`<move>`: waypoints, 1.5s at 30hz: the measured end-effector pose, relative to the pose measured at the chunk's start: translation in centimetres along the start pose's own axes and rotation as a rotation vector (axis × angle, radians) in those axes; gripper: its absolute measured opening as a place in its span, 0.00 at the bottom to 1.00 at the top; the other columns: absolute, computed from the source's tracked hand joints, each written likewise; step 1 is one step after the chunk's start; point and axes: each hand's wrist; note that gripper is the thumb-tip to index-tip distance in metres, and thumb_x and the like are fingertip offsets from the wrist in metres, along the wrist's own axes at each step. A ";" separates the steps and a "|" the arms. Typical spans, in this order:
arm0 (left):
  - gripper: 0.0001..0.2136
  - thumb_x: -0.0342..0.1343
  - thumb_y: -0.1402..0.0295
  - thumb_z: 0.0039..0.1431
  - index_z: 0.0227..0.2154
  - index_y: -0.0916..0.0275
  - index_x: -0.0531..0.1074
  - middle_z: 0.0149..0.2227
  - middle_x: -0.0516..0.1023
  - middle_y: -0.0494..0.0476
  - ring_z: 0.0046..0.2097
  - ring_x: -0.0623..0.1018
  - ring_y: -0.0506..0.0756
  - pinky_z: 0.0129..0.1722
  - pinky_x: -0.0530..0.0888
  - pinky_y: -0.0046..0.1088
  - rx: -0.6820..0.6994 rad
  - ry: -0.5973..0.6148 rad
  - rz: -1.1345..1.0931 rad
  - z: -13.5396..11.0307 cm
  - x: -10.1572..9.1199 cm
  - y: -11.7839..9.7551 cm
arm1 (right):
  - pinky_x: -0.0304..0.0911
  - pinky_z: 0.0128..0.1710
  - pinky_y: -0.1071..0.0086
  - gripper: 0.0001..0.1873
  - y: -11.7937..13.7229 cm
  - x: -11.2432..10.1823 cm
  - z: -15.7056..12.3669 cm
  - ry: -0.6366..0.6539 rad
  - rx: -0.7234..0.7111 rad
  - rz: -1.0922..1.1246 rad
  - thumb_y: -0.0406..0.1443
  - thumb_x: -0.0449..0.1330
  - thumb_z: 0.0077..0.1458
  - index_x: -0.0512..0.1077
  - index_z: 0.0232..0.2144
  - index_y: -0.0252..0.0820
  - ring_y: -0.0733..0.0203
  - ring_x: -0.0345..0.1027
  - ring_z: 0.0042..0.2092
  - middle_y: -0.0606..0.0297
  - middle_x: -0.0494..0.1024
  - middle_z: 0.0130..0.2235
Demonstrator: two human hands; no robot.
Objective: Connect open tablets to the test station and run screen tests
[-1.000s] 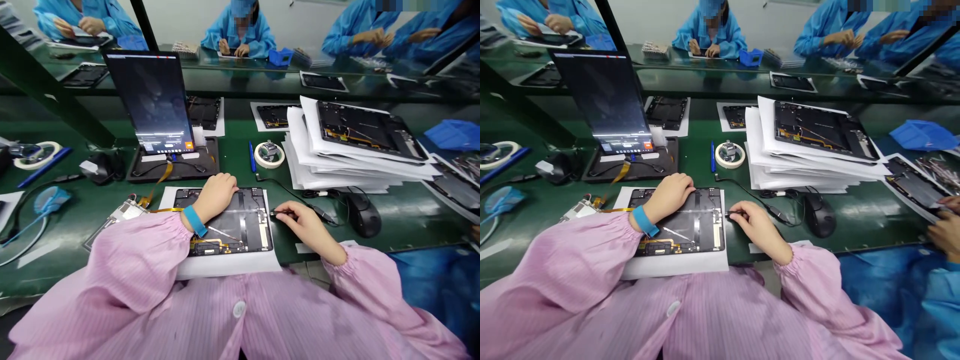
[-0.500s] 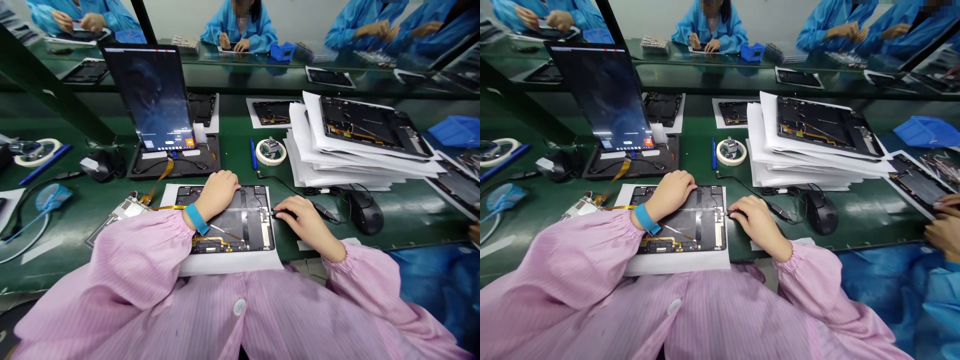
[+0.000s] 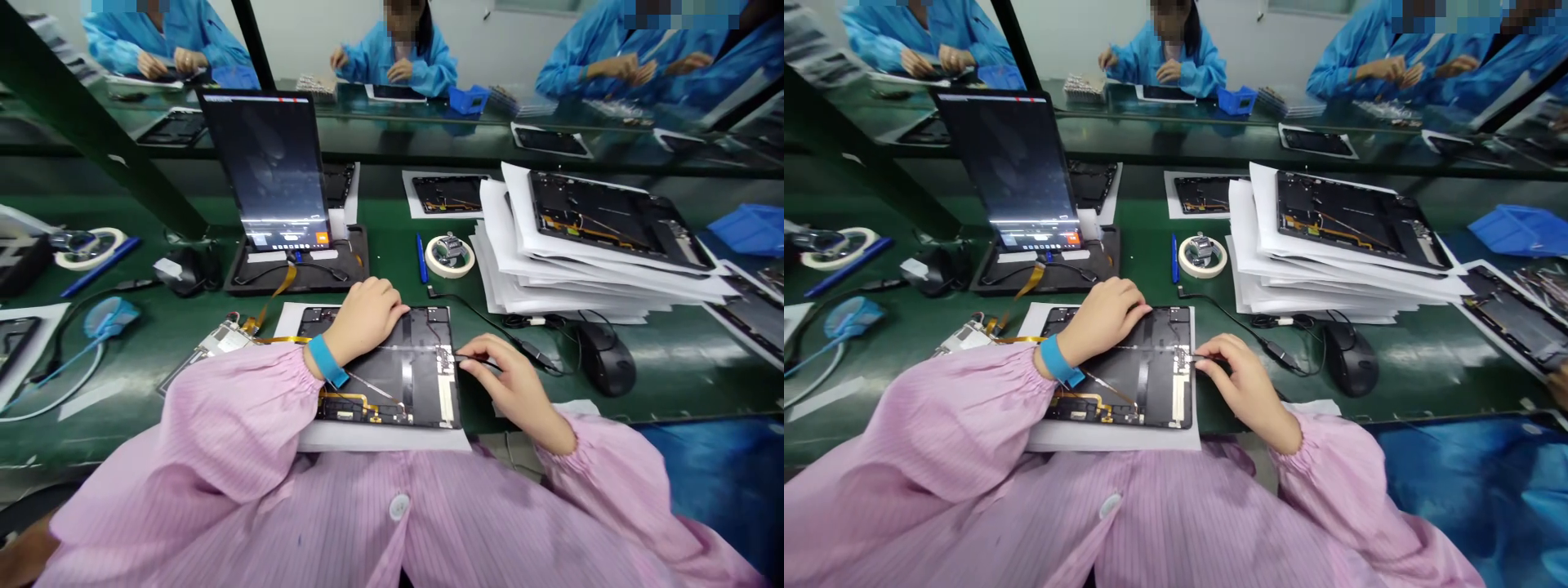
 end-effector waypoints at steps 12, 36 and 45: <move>0.16 0.43 0.55 0.66 0.36 0.59 0.71 0.33 0.79 0.54 0.35 0.77 0.57 0.32 0.68 0.30 -0.124 0.198 -0.142 0.3 0.6 0.9 | 0.64 0.31 0.62 0.14 -2.0 2.2 -0.8 0.048 -0.334 -0.559 0.38 0.44 0.66 0.68 0.42 0.40 0.55 0.68 0.32 0.60 0.72 0.32; 0.16 0.43 0.56 0.66 0.33 0.60 0.70 0.30 0.77 0.54 0.33 0.75 0.56 0.28 0.61 0.28 -0.119 0.205 -0.176 -0.2 1.6 1.4 | 0.61 0.42 0.58 0.11 -1.1 0.8 -1.4 0.001 -0.213 -0.411 0.35 0.53 0.63 0.75 0.42 0.43 0.54 0.63 0.41 0.61 0.78 0.37; 0.16 0.43 0.55 0.66 0.34 0.60 0.71 0.31 0.78 0.55 0.34 0.76 0.57 0.29 0.62 0.28 -0.124 0.208 -0.160 -0.2 1.7 1.4 | 0.58 0.41 0.60 0.10 -0.4 0.6 -1.2 0.040 -0.227 -0.418 0.35 0.54 0.63 0.75 0.42 0.44 0.54 0.63 0.41 0.62 0.78 0.37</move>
Point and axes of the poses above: each hand's wrist, its own z-axis towards the middle knuckle, its own x-axis out of the palm, y = z × x
